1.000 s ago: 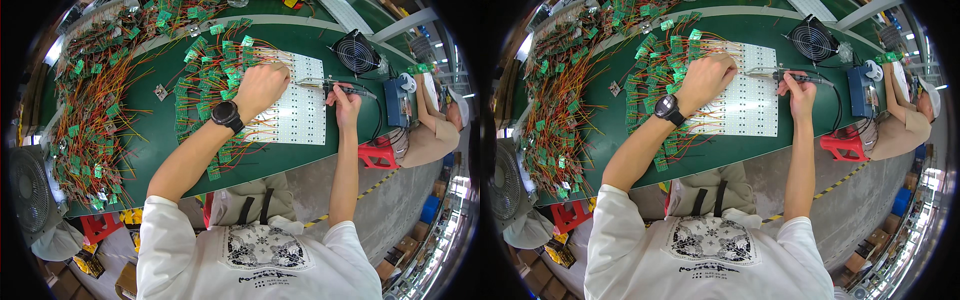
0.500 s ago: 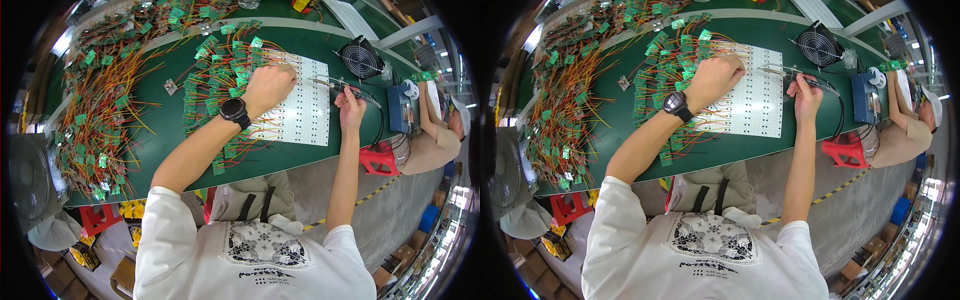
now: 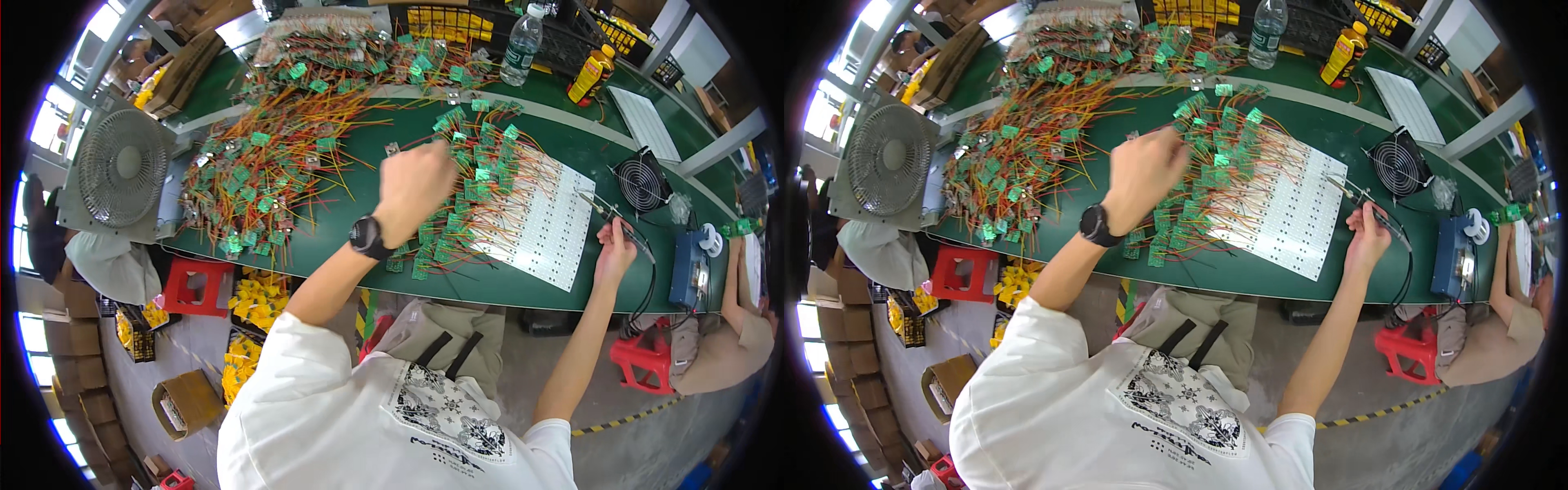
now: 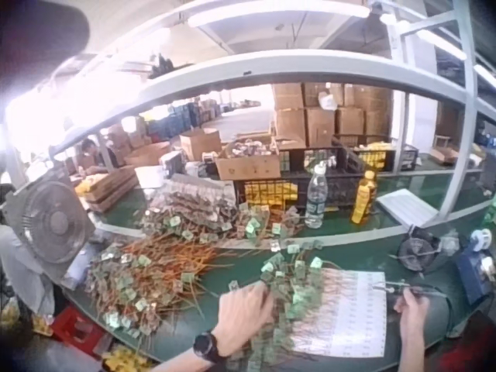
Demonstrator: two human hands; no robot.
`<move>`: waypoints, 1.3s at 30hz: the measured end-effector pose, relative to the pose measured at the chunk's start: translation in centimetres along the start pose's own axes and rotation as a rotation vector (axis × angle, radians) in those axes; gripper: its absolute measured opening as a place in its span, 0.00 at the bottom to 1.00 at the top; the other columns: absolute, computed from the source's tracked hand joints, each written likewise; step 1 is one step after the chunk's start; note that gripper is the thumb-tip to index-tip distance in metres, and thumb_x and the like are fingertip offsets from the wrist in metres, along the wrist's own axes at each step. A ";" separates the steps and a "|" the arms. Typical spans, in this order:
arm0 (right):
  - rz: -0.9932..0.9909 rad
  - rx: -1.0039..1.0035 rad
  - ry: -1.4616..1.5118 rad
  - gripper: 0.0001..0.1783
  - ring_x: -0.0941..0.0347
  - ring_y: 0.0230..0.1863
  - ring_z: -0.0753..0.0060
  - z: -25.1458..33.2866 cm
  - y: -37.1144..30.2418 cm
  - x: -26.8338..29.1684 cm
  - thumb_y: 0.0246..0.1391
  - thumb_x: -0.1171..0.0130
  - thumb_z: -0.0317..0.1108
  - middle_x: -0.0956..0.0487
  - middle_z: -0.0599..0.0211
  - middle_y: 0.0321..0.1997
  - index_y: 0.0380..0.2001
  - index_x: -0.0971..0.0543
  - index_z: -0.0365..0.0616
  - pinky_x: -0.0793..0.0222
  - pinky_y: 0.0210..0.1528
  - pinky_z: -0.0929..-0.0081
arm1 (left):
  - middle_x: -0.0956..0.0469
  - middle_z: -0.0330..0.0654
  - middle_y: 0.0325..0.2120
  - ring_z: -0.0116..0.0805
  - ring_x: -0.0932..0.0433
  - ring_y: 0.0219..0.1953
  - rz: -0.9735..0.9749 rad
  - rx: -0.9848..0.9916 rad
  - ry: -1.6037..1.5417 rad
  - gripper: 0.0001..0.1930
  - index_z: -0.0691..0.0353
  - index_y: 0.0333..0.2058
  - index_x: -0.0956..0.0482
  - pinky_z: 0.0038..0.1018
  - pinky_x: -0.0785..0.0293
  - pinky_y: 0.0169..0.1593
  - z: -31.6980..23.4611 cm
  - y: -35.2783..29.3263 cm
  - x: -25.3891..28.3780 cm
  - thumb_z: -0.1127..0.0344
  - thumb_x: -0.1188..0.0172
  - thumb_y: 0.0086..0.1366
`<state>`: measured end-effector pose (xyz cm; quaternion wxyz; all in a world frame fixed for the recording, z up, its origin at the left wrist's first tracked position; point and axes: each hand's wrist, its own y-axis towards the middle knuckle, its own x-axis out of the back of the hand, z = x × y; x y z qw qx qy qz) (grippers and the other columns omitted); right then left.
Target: The person solders circuit boards onto a large panel by picking up wired boards from a pile, positioning the wire ends on the panel, and soldering them using a soldering iron.
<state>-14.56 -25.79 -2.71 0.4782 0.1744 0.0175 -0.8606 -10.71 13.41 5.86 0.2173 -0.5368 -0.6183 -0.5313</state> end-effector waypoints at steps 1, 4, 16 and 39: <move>0.012 0.002 -0.005 0.11 0.27 0.23 0.76 0.0 -0.1 0.0 0.57 0.36 0.30 0.21 0.64 0.27 0.39 0.22 0.34 0.36 0.27 0.80 | 0.20 0.42 0.24 0.48 0.21 0.27 -0.039 0.054 0.058 0.05 0.58 0.30 0.24 0.40 0.26 0.29 2.5 -0.6 -0.3 0.64 0.41 0.58; 0.033 -0.020 -0.005 0.10 0.27 0.23 0.76 0.5 -0.2 -0.8 0.58 0.37 0.30 0.21 0.65 0.26 0.39 0.21 0.34 0.36 0.27 0.80 | 0.24 0.42 0.34 0.45 0.22 0.38 -0.082 0.008 0.088 0.10 0.59 0.39 0.23 0.39 0.24 0.37 7.7 -1.1 -0.1 0.70 0.41 0.57; 0.038 -0.035 0.000 0.08 0.28 0.22 0.79 0.9 -0.5 -1.3 0.58 0.38 0.31 0.22 0.68 0.25 0.37 0.21 0.36 0.36 0.26 0.82 | 0.18 0.47 0.38 0.37 0.17 0.35 0.051 0.200 -0.588 0.10 0.67 0.42 0.22 0.29 0.22 0.35 12.7 0.1 0.8 0.66 0.45 0.69; 0.134 -0.068 -0.041 0.12 0.26 0.25 0.76 1.1 -0.7 -0.6 0.59 0.39 0.31 0.21 0.64 0.28 0.42 0.23 0.35 0.35 0.28 0.81 | 0.16 0.45 0.28 0.32 0.17 0.30 0.408 -0.259 -0.969 0.10 0.71 0.43 0.25 0.26 0.24 0.33 -8.6 4.2 -4.2 0.70 0.46 0.69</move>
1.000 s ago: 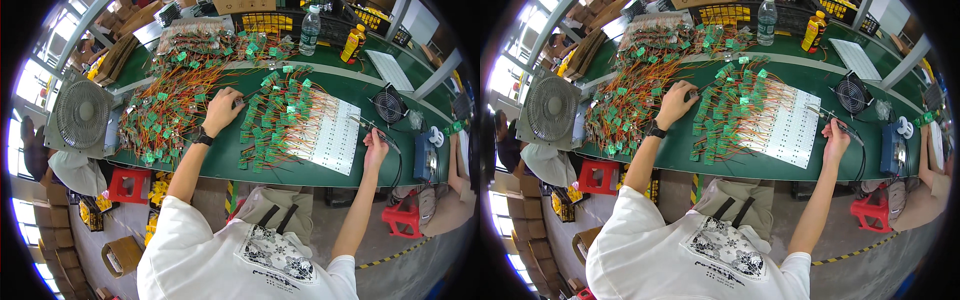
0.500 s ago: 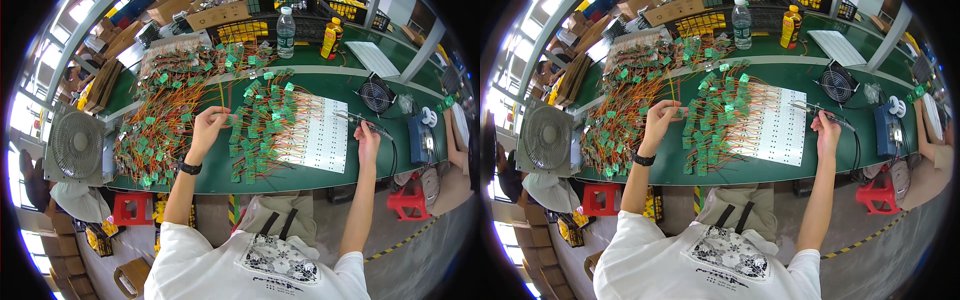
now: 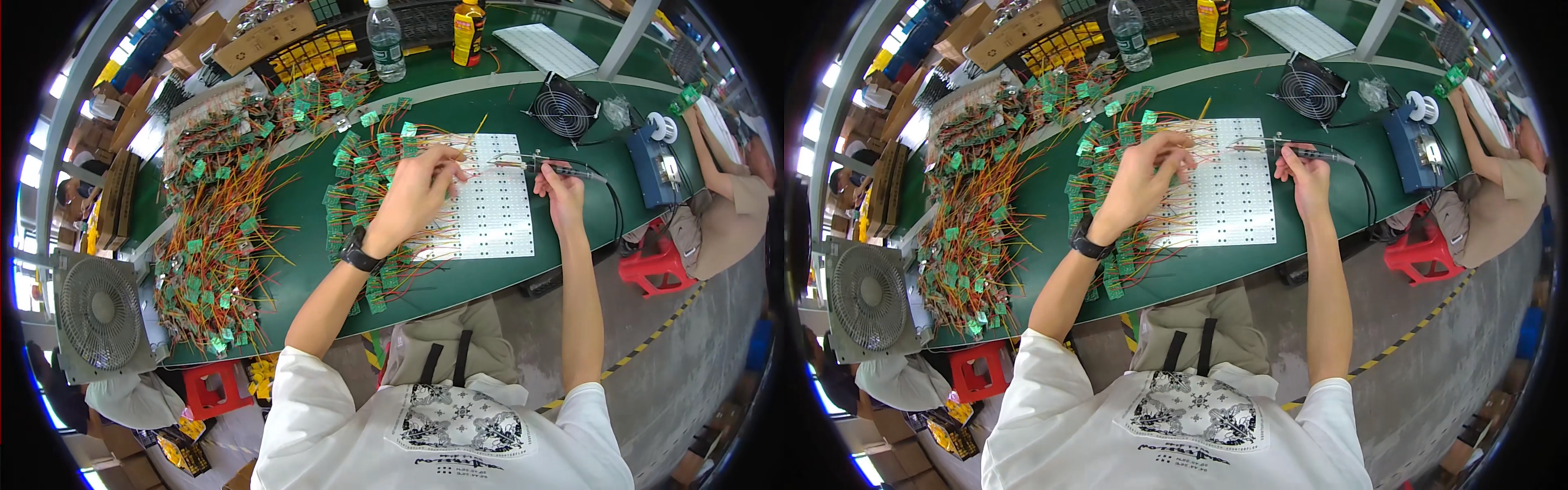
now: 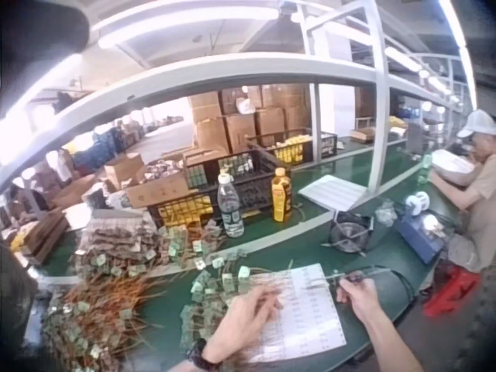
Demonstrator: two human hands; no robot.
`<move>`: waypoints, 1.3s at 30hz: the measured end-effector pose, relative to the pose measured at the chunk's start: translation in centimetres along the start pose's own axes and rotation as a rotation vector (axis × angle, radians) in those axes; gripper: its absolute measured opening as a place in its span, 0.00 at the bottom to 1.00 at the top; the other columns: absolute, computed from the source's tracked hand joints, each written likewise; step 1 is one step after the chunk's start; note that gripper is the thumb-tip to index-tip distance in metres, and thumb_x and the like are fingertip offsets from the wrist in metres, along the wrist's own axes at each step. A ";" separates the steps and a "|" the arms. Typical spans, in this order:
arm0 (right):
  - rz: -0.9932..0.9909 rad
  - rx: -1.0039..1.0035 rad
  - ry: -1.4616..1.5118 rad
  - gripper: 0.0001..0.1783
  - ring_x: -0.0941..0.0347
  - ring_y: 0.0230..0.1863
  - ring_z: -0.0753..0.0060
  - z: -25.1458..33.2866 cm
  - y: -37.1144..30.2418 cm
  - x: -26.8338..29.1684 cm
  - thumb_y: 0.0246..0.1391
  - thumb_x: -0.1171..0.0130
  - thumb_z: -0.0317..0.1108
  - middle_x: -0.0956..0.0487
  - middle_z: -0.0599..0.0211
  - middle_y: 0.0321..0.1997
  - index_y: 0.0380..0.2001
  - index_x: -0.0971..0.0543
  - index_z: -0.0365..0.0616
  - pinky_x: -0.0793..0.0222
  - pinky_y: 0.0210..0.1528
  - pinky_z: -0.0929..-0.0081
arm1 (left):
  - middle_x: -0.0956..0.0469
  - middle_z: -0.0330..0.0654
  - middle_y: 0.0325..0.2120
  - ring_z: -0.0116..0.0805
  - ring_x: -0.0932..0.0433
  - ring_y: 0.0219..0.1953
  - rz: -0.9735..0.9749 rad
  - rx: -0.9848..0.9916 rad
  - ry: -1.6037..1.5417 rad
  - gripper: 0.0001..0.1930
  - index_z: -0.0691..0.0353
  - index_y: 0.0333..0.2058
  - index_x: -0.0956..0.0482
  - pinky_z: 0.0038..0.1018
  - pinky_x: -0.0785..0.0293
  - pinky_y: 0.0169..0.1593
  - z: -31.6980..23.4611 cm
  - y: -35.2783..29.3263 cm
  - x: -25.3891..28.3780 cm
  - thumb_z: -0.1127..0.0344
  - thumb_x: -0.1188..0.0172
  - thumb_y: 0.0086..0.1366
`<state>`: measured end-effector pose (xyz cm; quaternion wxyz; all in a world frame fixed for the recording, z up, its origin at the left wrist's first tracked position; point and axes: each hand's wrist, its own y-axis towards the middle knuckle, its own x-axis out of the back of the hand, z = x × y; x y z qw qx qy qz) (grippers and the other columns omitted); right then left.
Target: The person solders circuit boards onto a large panel by picking up wired boards from a pile, positioning the wire ends on the panel, and soldering them using a soldering iron.
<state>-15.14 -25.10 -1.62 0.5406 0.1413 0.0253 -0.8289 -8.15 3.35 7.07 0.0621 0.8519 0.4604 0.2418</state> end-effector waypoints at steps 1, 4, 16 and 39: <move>0.009 -0.018 0.003 0.12 0.26 0.25 0.76 0.1 0.0 0.0 0.59 0.39 0.30 0.21 0.64 0.28 0.42 0.23 0.35 0.35 0.28 0.81 | 0.17 0.46 0.27 0.34 0.17 0.27 0.076 0.085 0.081 0.09 0.70 0.42 0.24 0.29 0.25 0.30 -0.1 0.4 -0.2 0.70 0.45 0.67; 0.023 -0.048 -0.009 0.11 0.26 0.26 0.75 0.4 0.1 -0.1 0.59 0.39 0.30 0.21 0.64 0.28 0.42 0.24 0.35 0.35 0.29 0.81 | 0.18 0.49 0.25 0.41 0.19 0.23 0.182 0.055 0.447 0.07 0.69 0.38 0.24 0.34 0.26 0.27 1.3 0.6 -1.0 0.70 0.44 0.65; 0.017 -0.024 -0.051 0.11 0.26 0.25 0.75 0.0 0.0 -0.1 0.58 0.39 0.28 0.21 0.63 0.28 0.42 0.24 0.35 0.35 0.28 0.81 | 0.18 0.47 0.27 0.46 0.19 0.26 0.027 -0.105 0.342 0.06 0.66 0.34 0.21 0.36 0.25 0.32 3.4 0.9 -3.4 0.69 0.42 0.62; 0.076 -0.005 -0.168 0.12 0.23 0.25 0.72 -0.1 -0.4 -0.3 0.57 0.38 0.27 0.20 0.59 0.28 0.41 0.23 0.32 0.30 0.29 0.79 | 0.18 0.41 0.24 0.41 0.19 0.25 -0.106 -0.139 0.559 0.05 0.59 0.30 0.16 0.33 0.24 0.29 7.0 0.3 -3.4 0.67 0.38 0.56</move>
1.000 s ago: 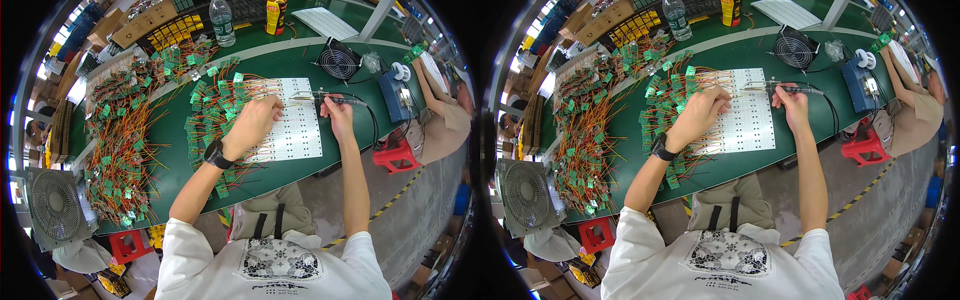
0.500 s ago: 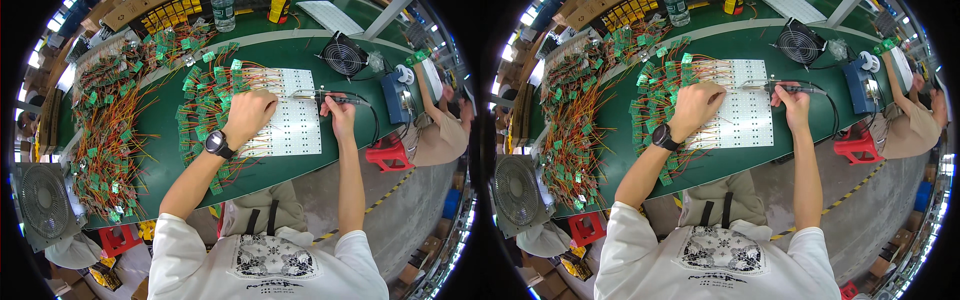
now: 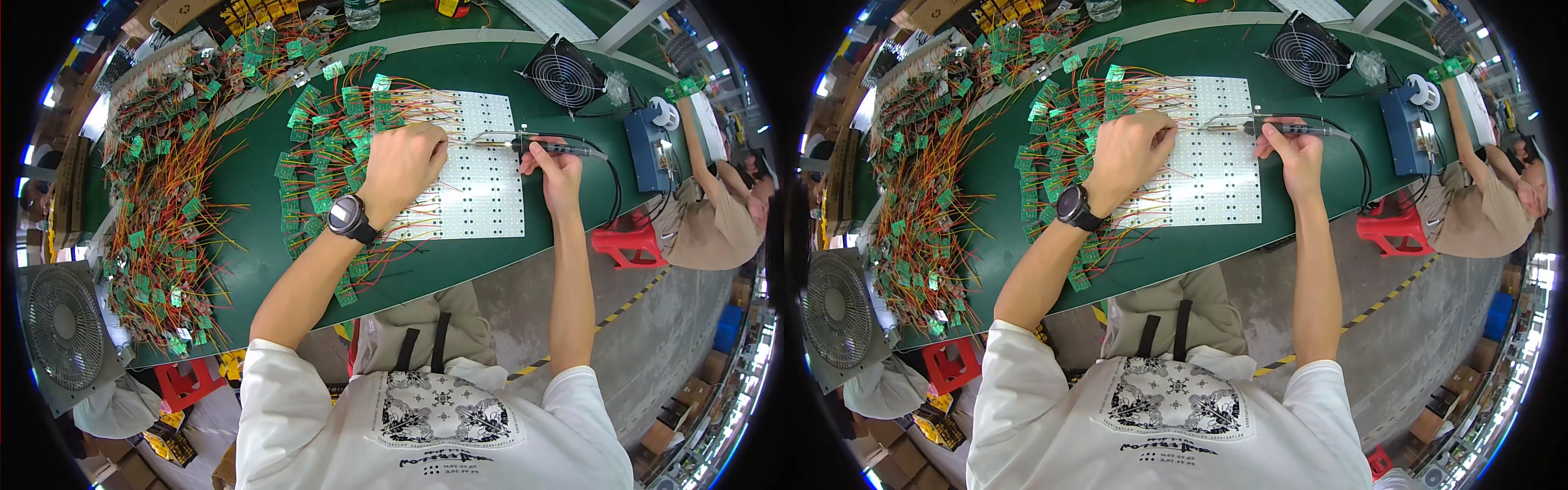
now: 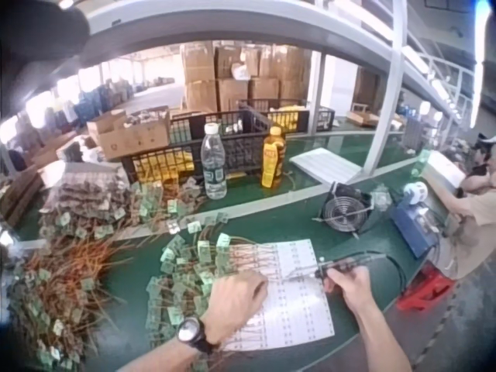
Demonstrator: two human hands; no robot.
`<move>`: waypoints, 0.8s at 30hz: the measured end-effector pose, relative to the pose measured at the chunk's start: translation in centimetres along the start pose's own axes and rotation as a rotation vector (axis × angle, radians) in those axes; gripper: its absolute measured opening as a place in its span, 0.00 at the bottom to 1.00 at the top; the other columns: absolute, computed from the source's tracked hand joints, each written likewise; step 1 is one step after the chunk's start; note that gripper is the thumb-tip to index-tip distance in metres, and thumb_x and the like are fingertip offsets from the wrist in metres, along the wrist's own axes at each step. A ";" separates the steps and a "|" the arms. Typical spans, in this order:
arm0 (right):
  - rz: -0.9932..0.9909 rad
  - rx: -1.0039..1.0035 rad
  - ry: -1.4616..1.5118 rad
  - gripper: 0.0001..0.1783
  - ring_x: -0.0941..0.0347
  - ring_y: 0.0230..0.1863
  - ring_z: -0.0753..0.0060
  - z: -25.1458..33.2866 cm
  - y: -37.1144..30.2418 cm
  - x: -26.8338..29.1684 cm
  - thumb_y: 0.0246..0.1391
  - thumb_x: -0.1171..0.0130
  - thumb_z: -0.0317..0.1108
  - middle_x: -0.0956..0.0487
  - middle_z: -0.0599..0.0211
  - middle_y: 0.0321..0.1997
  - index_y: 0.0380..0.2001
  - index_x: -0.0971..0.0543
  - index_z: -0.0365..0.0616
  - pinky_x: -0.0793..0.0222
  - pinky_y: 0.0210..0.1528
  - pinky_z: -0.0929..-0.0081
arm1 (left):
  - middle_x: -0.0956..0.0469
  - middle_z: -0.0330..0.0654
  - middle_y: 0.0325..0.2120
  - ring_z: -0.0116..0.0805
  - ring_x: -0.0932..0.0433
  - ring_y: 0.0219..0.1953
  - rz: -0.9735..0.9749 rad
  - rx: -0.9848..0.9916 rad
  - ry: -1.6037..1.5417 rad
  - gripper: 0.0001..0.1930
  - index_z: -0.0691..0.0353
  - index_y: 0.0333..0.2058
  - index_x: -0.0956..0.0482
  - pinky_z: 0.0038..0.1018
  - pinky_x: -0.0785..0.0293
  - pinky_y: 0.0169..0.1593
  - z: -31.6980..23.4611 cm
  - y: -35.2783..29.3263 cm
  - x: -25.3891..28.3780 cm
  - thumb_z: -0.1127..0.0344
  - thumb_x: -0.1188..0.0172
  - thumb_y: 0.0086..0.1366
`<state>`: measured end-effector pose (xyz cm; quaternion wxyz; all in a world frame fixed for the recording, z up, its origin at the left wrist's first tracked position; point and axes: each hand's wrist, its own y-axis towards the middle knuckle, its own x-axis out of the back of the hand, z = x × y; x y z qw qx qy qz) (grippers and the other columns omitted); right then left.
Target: The person solders circuit boards onto a large panel by picking up wired boards from a pile, positioning the wire ends on the panel, and soldering them using a soldering iron.
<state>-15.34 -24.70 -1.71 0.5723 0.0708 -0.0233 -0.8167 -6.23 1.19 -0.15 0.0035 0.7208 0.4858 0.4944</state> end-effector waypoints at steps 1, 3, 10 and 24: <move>0.008 0.001 -0.006 0.12 0.23 0.25 0.71 0.0 0.0 0.0 0.57 0.38 0.27 0.20 0.59 0.28 0.41 0.23 0.32 0.30 0.29 0.79 | 0.18 0.42 0.24 0.42 0.19 0.25 -0.009 -0.004 -0.008 0.05 0.59 0.29 0.16 0.33 0.24 0.28 0.0 -0.1 0.1 0.67 0.38 0.56; 0.021 0.001 -0.013 0.12 0.23 0.25 0.71 0.0 0.0 -0.2 0.57 0.38 0.27 0.20 0.59 0.28 0.42 0.23 0.32 0.30 0.30 0.79 | 0.18 0.42 0.23 0.43 0.20 0.24 -0.016 -0.010 -0.003 0.05 0.59 0.29 0.16 0.33 0.25 0.28 0.0 -0.1 0.1 0.67 0.38 0.56; 0.018 0.012 -0.041 0.12 0.23 0.25 0.71 -0.1 -0.1 -0.1 0.56 0.38 0.27 0.20 0.59 0.28 0.42 0.23 0.32 0.30 0.30 0.79 | 0.20 0.43 0.22 0.44 0.21 0.23 -0.021 -0.039 -0.004 0.04 0.59 0.27 0.17 0.35 0.26 0.27 0.1 -0.1 0.0 0.68 0.40 0.55; 0.027 0.034 -0.055 0.12 0.23 0.25 0.72 -0.2 0.0 -0.2 0.57 0.39 0.27 0.20 0.59 0.27 0.42 0.23 0.32 0.30 0.28 0.80 | 0.20 0.43 0.21 0.44 0.21 0.22 -0.024 -0.040 0.000 0.04 0.59 0.27 0.18 0.35 0.26 0.26 0.1 -0.2 0.0 0.68 0.39 0.55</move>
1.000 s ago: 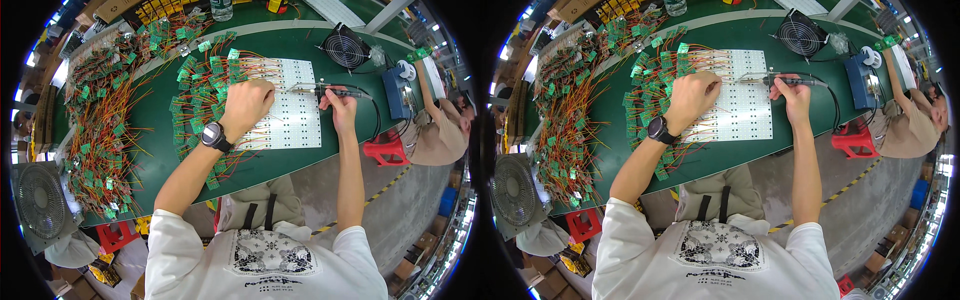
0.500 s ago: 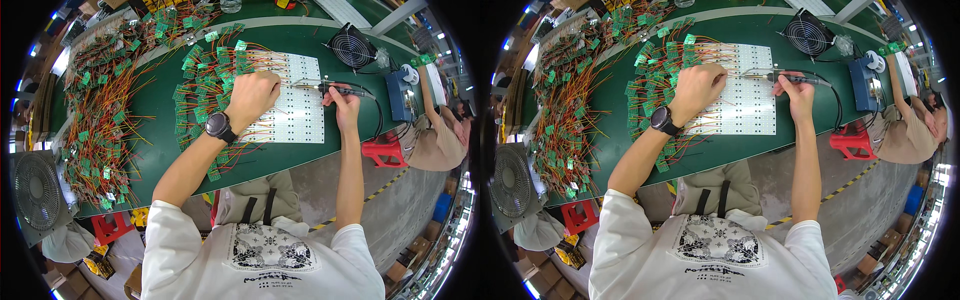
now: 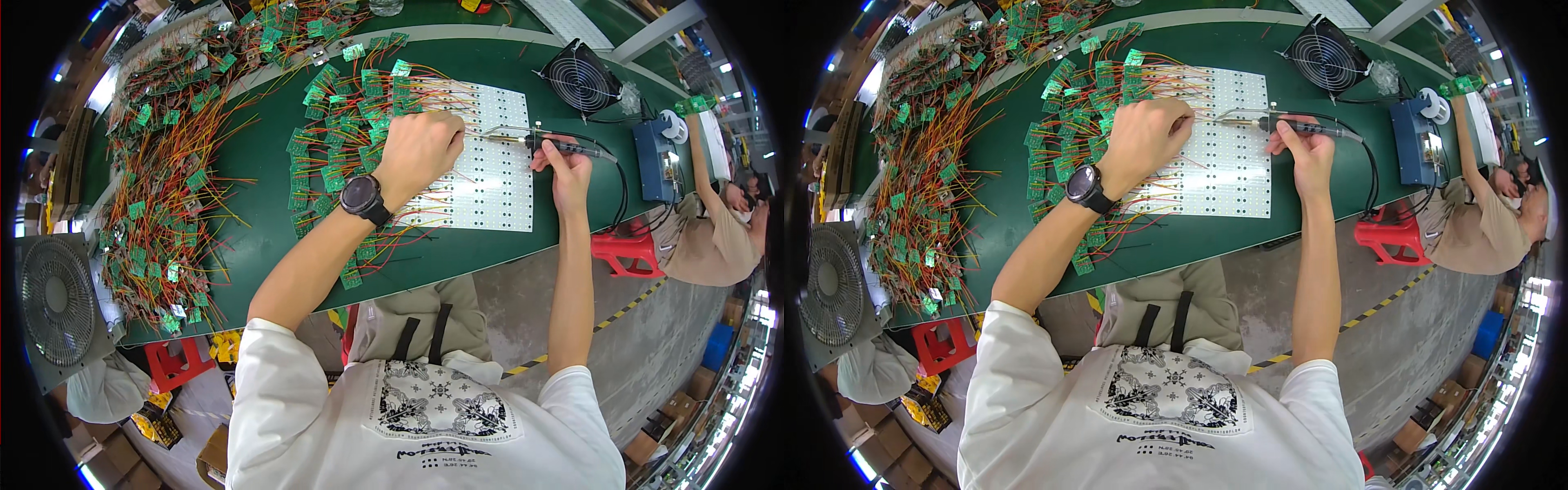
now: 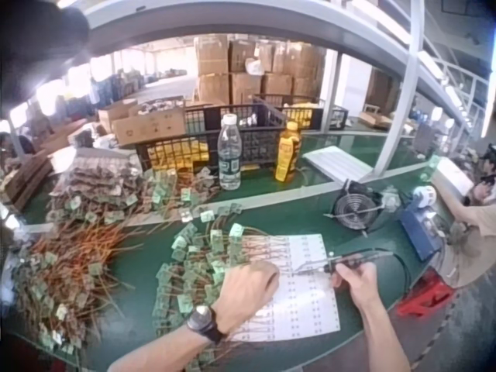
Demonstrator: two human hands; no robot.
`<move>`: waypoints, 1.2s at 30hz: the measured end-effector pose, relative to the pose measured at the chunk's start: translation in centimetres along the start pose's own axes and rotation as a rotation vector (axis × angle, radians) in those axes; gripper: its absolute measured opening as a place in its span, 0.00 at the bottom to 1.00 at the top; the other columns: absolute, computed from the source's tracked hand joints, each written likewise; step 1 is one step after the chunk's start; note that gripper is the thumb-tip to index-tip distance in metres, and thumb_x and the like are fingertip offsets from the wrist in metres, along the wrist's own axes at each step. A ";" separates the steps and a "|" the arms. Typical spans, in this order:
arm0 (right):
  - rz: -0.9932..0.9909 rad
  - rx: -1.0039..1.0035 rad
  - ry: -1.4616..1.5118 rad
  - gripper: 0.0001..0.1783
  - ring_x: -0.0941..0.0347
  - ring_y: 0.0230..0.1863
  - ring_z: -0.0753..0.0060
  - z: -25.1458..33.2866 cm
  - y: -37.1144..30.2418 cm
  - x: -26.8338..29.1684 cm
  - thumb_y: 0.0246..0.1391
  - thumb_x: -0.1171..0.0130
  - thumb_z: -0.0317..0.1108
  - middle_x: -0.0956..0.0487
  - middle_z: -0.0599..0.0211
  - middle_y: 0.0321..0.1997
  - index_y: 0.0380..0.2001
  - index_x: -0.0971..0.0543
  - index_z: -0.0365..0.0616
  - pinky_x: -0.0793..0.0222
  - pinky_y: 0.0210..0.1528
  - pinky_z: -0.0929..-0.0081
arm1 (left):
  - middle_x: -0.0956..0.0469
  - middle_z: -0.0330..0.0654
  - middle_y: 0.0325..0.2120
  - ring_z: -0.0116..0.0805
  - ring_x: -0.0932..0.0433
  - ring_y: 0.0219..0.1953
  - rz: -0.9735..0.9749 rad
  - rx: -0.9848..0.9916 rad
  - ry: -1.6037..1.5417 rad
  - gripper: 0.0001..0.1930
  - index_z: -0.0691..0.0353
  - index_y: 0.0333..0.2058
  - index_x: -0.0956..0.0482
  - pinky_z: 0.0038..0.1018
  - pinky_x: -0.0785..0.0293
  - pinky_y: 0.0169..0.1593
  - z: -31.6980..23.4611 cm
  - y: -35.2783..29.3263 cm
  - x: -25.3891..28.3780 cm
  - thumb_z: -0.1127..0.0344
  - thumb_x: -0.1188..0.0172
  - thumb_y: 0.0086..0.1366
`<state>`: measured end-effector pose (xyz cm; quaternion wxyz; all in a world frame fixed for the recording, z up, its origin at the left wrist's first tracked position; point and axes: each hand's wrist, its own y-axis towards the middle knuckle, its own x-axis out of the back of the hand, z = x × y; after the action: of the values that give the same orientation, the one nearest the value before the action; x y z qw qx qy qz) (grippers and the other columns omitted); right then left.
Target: The person solders circuit boards onto a large panel by picking up wired boards from a pile, positioning the wire ends on the panel, and soldering them using a soldering iron.
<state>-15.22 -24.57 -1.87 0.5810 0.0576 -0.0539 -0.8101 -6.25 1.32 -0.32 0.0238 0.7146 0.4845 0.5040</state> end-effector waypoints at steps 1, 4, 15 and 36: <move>-0.012 0.002 0.038 0.11 0.23 0.25 0.71 -0.1 0.0 0.1 0.57 0.39 0.27 0.20 0.59 0.27 0.42 0.23 0.32 0.30 0.28 0.80 | 0.20 0.43 0.21 0.44 0.21 0.22 -0.001 -0.002 -0.001 0.04 0.59 0.27 0.18 0.35 0.26 0.26 0.0 0.0 0.0 0.68 0.39 0.55; -0.065 -0.005 0.151 0.11 0.24 0.24 0.71 -0.1 0.1 0.5 0.58 0.39 0.27 0.19 0.60 0.27 0.42 0.23 0.33 0.31 0.28 0.79 | 0.20 0.43 0.21 0.44 0.21 0.22 0.012 -0.007 0.017 0.04 0.59 0.27 0.18 0.35 0.26 0.26 0.0 0.0 0.0 0.67 0.39 0.56; -0.121 -0.010 0.185 0.09 0.26 0.23 0.73 0.1 0.0 0.3 0.58 0.39 0.29 0.20 0.63 0.26 0.40 0.23 0.35 0.34 0.27 0.80 | 0.20 0.43 0.24 0.44 0.21 0.24 -0.071 -0.050 -0.066 0.07 0.61 0.31 0.18 0.35 0.27 0.26 -0.9 0.4 0.4 0.64 0.40 0.61; -0.133 -0.029 0.190 0.09 0.26 0.22 0.74 0.0 0.1 0.5 0.58 0.38 0.29 0.20 0.63 0.26 0.39 0.22 0.35 0.35 0.26 0.81 | 0.37 0.52 0.07 0.55 0.34 0.13 0.231 -0.165 -0.118 0.29 0.64 0.07 0.31 0.44 0.38 0.24 -0.3 0.2 1.0 0.57 0.51 0.69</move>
<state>-15.27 -25.03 -1.89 0.5292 0.1294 0.0171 -0.8384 -6.30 1.83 0.61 0.0527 0.7896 0.3540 0.4984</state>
